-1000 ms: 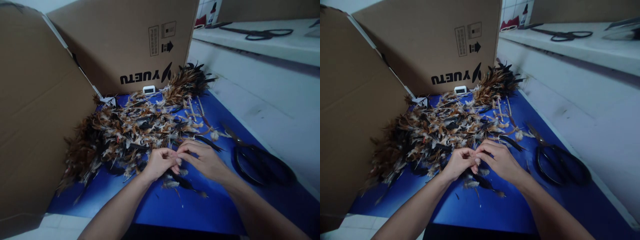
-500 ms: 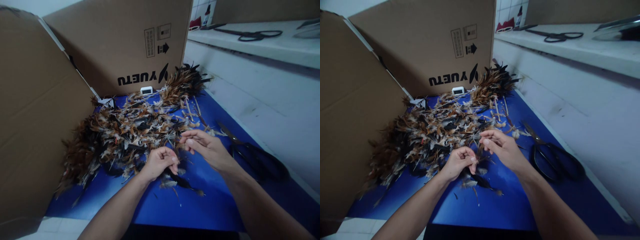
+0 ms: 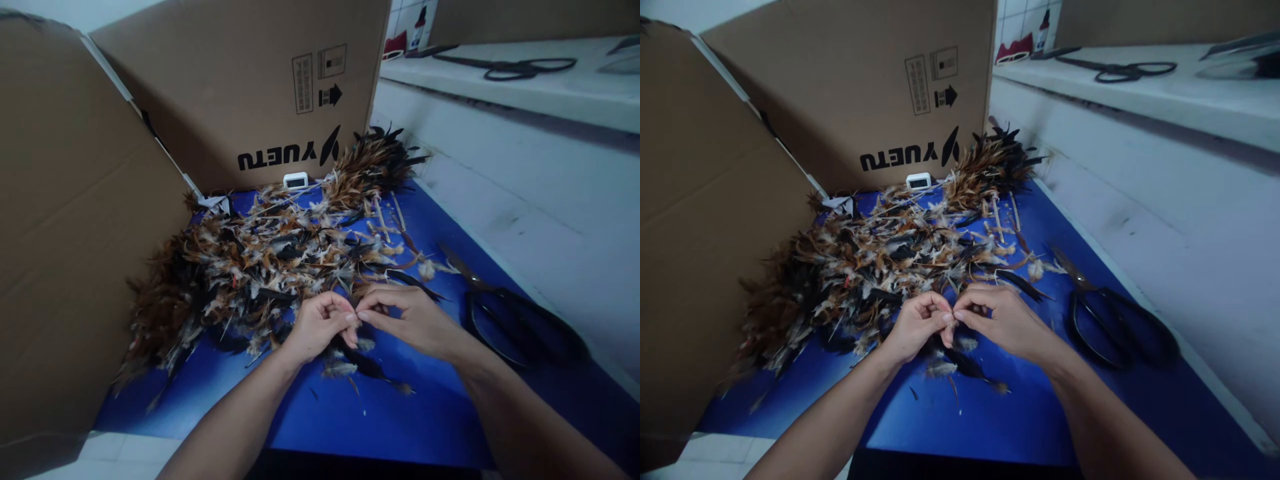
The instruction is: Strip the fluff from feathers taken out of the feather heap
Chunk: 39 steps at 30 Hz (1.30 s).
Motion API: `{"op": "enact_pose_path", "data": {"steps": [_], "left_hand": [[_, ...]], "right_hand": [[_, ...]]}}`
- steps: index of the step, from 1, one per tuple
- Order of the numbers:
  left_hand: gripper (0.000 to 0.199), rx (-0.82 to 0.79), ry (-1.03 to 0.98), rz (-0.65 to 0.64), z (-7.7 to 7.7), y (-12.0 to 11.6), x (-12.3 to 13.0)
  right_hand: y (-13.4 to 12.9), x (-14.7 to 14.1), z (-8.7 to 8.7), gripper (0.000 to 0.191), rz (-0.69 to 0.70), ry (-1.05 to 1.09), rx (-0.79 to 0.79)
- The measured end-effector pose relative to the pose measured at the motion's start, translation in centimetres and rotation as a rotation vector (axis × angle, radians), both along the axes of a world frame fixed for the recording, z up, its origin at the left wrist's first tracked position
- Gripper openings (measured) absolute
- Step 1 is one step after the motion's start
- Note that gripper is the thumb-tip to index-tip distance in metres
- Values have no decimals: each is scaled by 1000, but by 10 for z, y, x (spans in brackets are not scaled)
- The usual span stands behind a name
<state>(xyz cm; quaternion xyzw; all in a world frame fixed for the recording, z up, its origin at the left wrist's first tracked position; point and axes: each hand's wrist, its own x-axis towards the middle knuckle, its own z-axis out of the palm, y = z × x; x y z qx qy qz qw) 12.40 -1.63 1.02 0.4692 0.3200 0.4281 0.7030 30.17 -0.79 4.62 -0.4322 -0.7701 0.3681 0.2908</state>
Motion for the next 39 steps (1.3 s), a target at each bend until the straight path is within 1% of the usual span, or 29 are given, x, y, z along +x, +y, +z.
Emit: {"op": "enact_pose_path", "data": {"steps": [8, 12, 17, 21, 25, 28, 31, 35, 39], "left_hand": [[29, 17, 43, 10, -2, 1, -1], [28, -1, 24, 34, -1, 1, -1], [29, -101, 6, 90, 3, 0, 0], [26, -211, 9, 116, 5, 0, 1], [22, -249, 42, 129, 5, 1, 1], [22, -229, 34, 137, 4, 2, 0], [24, -180, 28, 135, 4, 3, -2], [26, -102, 55, 106, 4, 3, -3], [25, -18, 111, 100, 3, 4, -4]], "right_hand": [[-5, -6, -4, 11, -58, -21, 5], [-4, -7, -6, 10, -57, -30, 71], [-5, -6, -5, 11, 9, -82, 212], [-6, -6, -2, 11, 73, -95, 252], [-5, -6, -1, 13, 118, -93, 261], [-4, -5, -1, 13, 126, -66, 235], [-1, -3, -2, 12, 102, -52, 208], [2, -2, -5, 19, 100, -99, 201], [2, -2, -10, 14, 81, -112, 187]]}}
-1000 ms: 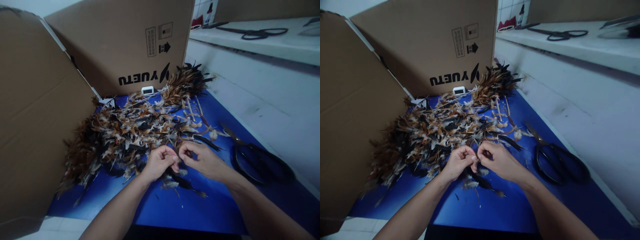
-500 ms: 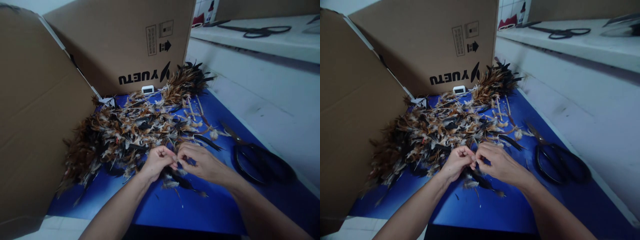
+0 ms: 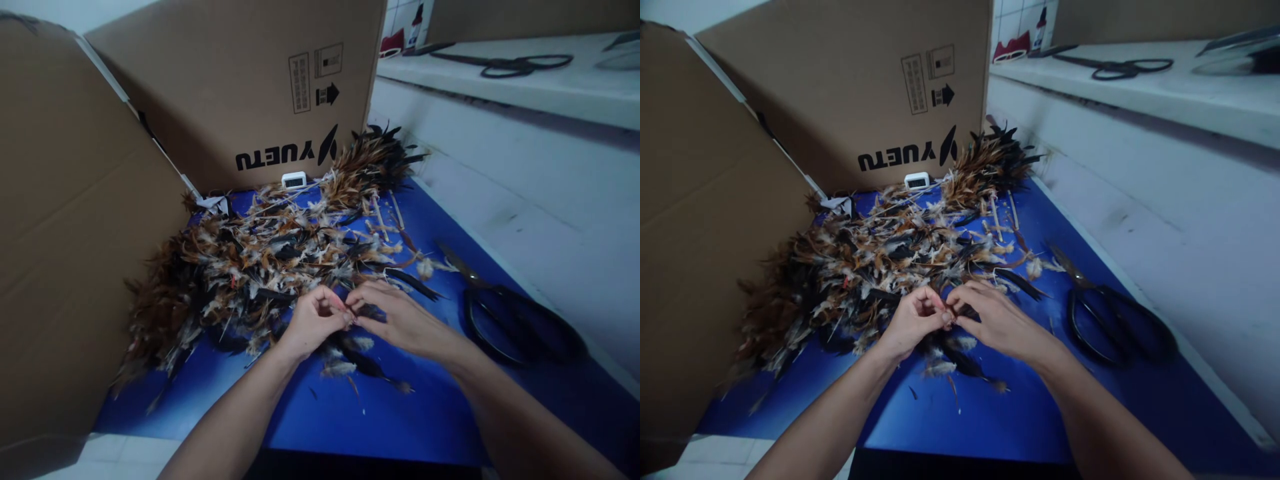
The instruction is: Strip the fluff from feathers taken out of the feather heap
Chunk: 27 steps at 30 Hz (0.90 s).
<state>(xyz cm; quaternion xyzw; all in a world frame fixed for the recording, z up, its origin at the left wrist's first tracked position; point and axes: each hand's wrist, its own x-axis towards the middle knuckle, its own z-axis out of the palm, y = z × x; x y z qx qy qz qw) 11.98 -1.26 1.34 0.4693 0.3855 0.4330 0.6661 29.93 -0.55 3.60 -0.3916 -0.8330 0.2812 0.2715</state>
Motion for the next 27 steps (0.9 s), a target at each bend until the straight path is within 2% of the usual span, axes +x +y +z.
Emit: {"op": "enact_pose_path", "data": {"steps": [5, 10, 16, 21, 27], "left_hand": [[25, 72, 66, 34, -4, 1, -1], [24, 124, 80, 91, -3, -1, 2], [20, 212, 172, 160, 0, -5, 5], [17, 274, 319, 222, -3, -7, 7], [16, 323, 402, 234, -6, -9, 7]], "right_hand": [[-1, 0, 3, 10, -10, -8, -66], [-2, 0, 8, 16, -55, 50, -209], [2, -2, -1, 20, -132, 121, -401], [2, -4, -6, 17, -116, 153, -524], [3, -6, -4, 19, -110, 160, -614]]}}
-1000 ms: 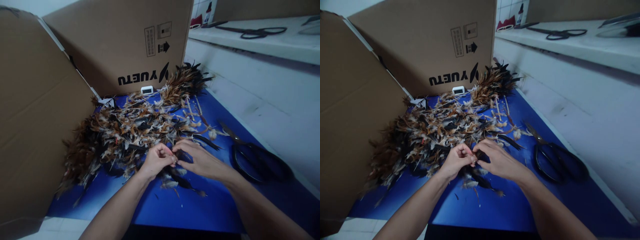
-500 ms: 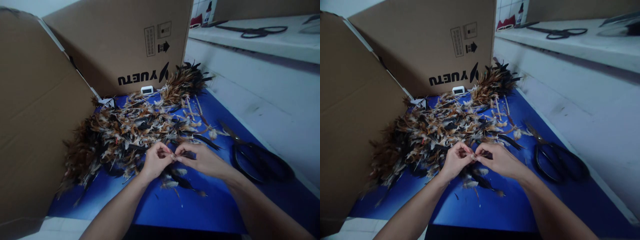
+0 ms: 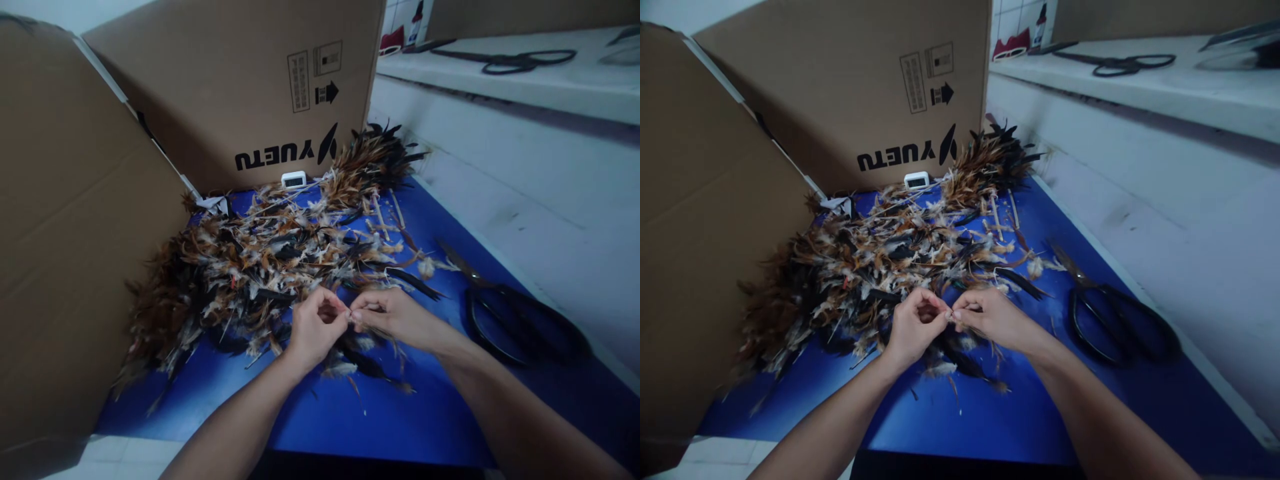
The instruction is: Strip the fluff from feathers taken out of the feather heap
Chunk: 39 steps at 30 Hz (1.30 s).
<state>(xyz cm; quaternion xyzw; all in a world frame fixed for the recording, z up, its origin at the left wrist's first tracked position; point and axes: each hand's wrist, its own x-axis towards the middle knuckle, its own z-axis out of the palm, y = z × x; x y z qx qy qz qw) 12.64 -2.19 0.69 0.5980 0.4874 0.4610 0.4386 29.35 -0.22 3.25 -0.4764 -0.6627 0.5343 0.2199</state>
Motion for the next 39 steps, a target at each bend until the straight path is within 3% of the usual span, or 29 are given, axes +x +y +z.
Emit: {"op": "enact_pose_path", "data": {"steps": [8, 19, 24, 32, 39], "left_hand": [[13, 70, 143, -1, 2, -3, 0], [10, 246, 358, 10, 0, -7, -2], [9, 272, 365, 40, 0, -6, -1], [8, 175, 241, 59, 3, -7, 1], [7, 224, 248, 76, 4, -6, 1]], "right_hand": [[0, -2, 0, 25, -15, 19, -103], [-1, -1, -2, 22, 57, 14, -87], [-1, -4, 0, 14, 15, -4, -53], [0, -4, 2, 9, -55, 33, -23], [0, -3, 1, 14, -61, 153, -154]]}}
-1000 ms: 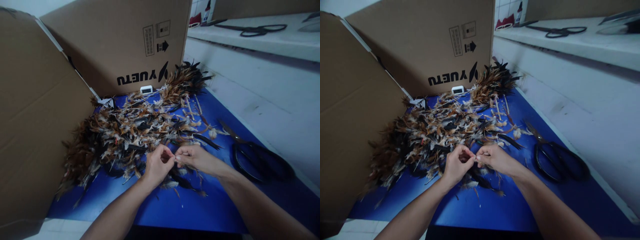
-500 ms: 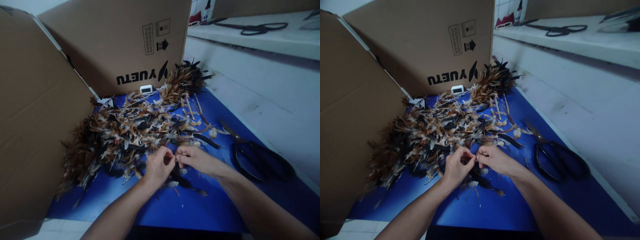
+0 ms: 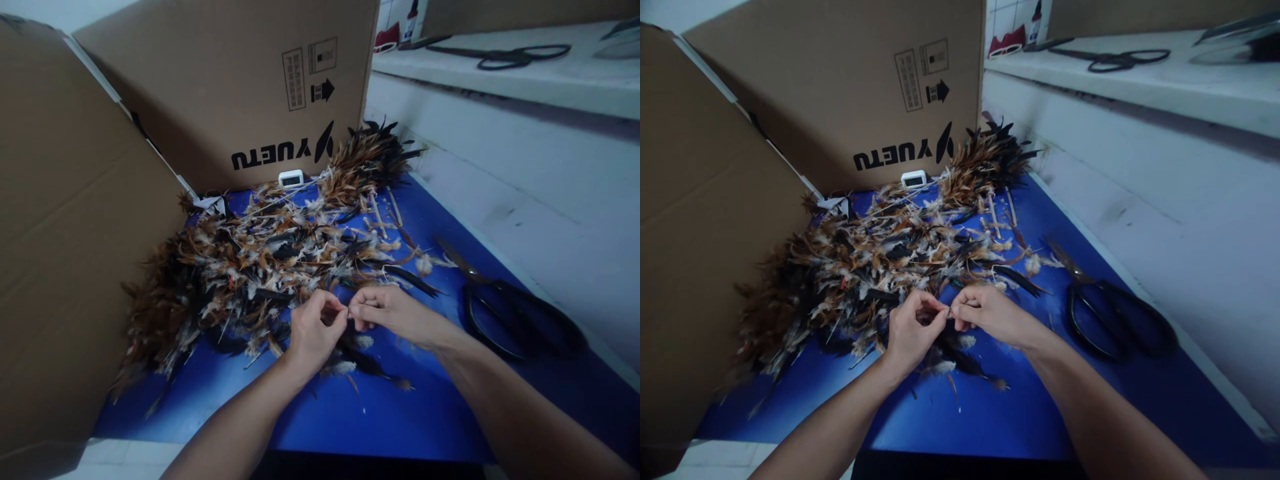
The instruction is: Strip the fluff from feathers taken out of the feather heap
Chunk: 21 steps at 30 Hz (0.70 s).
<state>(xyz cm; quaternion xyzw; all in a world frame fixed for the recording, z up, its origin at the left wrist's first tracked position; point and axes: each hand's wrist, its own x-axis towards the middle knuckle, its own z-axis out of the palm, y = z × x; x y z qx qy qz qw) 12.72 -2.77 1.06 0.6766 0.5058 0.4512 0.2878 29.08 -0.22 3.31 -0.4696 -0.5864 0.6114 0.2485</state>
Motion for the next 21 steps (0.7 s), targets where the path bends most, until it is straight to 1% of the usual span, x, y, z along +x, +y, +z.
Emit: {"op": "enact_pose_path", "data": {"steps": [5, 8, 13, 16, 21], "left_hand": [[6, 69, 79, -9, -3, 0, -1], [5, 95, 116, -7, -5, 0, -2], [4, 124, 116, -12, -4, 0, -2], [3, 130, 109, -13, -3, -1, -2], [3, 148, 113, -19, -4, -1, -2]], "right_hand": [[-1, 1, 2, 21, 10, 17, -86], [-1, 0, 2, 20, 4, 26, -91], [-1, 1, 0, 18, 14, 78, -131], [0, 1, -1, 15, 13, 88, -133], [0, 1, -2, 17, 3, 56, -99]]}}
